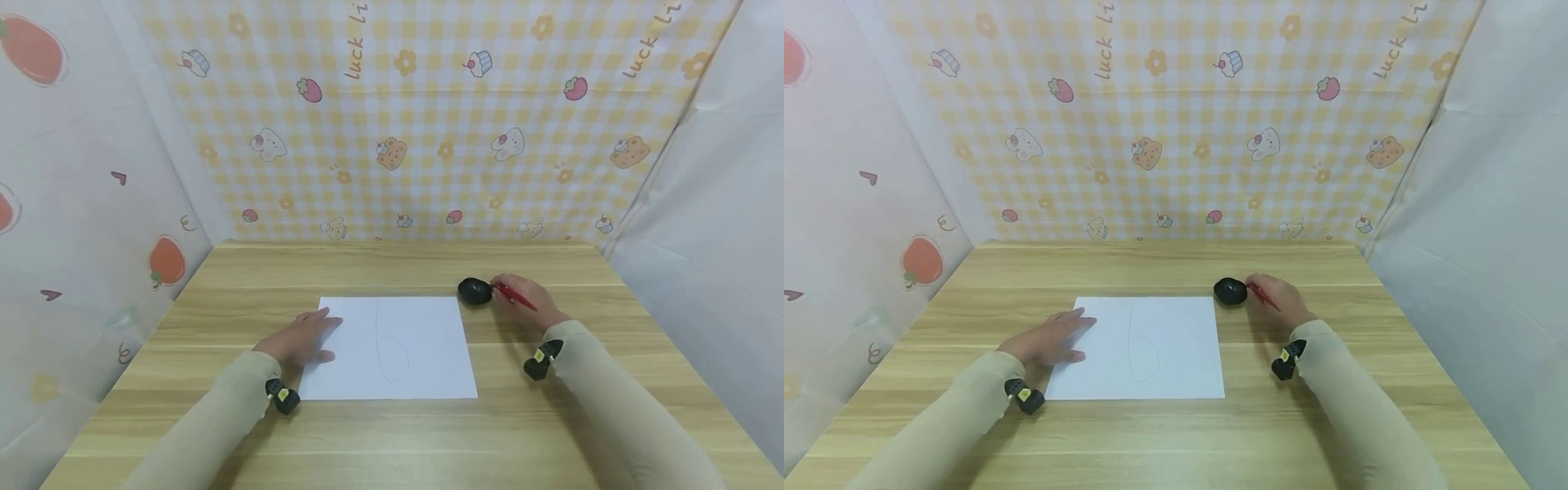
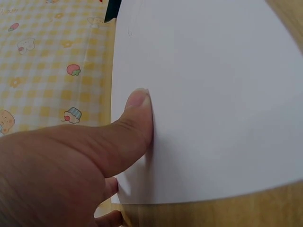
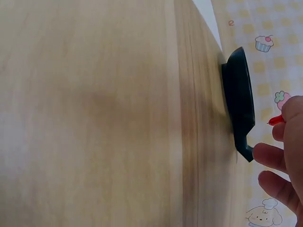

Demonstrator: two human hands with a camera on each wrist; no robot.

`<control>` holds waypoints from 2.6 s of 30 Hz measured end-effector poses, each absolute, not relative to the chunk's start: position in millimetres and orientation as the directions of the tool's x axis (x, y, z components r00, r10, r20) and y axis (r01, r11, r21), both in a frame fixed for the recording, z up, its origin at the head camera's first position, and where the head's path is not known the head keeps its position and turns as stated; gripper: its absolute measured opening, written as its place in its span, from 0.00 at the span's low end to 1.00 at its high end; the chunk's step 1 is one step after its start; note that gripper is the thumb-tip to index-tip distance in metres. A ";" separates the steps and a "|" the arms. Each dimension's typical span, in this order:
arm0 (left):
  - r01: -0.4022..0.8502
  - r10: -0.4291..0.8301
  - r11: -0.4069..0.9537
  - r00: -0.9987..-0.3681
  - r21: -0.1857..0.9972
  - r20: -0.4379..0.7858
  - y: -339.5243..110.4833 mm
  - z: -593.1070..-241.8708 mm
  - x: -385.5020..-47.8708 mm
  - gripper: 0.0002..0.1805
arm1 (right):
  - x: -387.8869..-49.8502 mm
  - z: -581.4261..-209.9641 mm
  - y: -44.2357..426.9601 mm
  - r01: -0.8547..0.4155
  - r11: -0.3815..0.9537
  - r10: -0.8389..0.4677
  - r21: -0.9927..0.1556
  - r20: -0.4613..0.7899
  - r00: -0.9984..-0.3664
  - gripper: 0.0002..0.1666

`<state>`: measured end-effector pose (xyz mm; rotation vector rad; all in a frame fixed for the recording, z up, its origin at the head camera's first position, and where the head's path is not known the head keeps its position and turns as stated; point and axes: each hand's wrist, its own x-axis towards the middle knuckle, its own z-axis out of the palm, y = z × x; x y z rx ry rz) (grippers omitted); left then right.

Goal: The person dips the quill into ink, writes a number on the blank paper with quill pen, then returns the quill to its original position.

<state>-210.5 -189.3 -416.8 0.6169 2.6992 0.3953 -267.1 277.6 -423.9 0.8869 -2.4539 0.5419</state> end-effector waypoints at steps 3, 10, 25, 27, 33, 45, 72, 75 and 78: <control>0.368 0.464 0.865 -0.846 0.341 -0.263 -190.0 -415.8 -210.9 0.39 | -266.2 -421.9 277.4 -0.680 0.711 -0.503 -0.179 0.546 -0.670 0.12; 0.370 0.467 0.863 -0.845 0.344 -0.262 -190.9 -415.7 -211.1 0.39 | -261.5 -416.9 280.1 -0.633 0.755 -0.521 -0.173 0.427 -0.739 0.19; 0.349 0.454 0.865 -0.851 0.359 -0.265 -187.7 -409.8 -206.1 0.39 | -267.1 -424.9 287.7 -0.591 0.804 -0.551 -0.071 0.285 -0.784 0.30; 0.354 0.456 0.865 -0.850 0.354 -0.264 -187.5 -409.6 -206.1 0.39 | -267.7 -425.8 288.6 -0.595 0.802 -0.557 -0.055 0.290 -0.778 0.29; 0.364 0.461 0.866 -0.847 0.342 -0.265 -188.2 -410.5 -207.3 0.39 | -270.5 -428.5 292.5 -0.599 0.800 -0.567 -0.033 0.282 -0.774 0.29; 0.368 0.464 0.866 -0.844 0.340 -0.268 -189.5 -414.0 -208.4 0.40 | -278.1 -430.7 292.6 -0.638 0.769 -0.617 0.026 0.288 -0.732 0.17; 0.366 0.469 0.858 -0.845 0.359 -0.258 -189.4 -412.9 -212.9 0.39 | -278.7 -425.3 288.3 -0.581 0.814 -0.564 -0.028 0.204 -0.800 0.15; 0.363 0.465 0.860 -0.847 0.357 -0.259 -189.2 -412.6 -214.0 0.39 | -279.1 -424.7 288.3 -0.580 0.815 -0.564 -0.024 0.201 -0.801 0.15; 0.343 0.449 0.866 -0.853 0.364 -0.264 -188.2 -411.2 -214.3 0.38 | -279.7 -424.7 288.4 -0.572 0.820 -0.557 -0.020 0.203 -0.805 0.14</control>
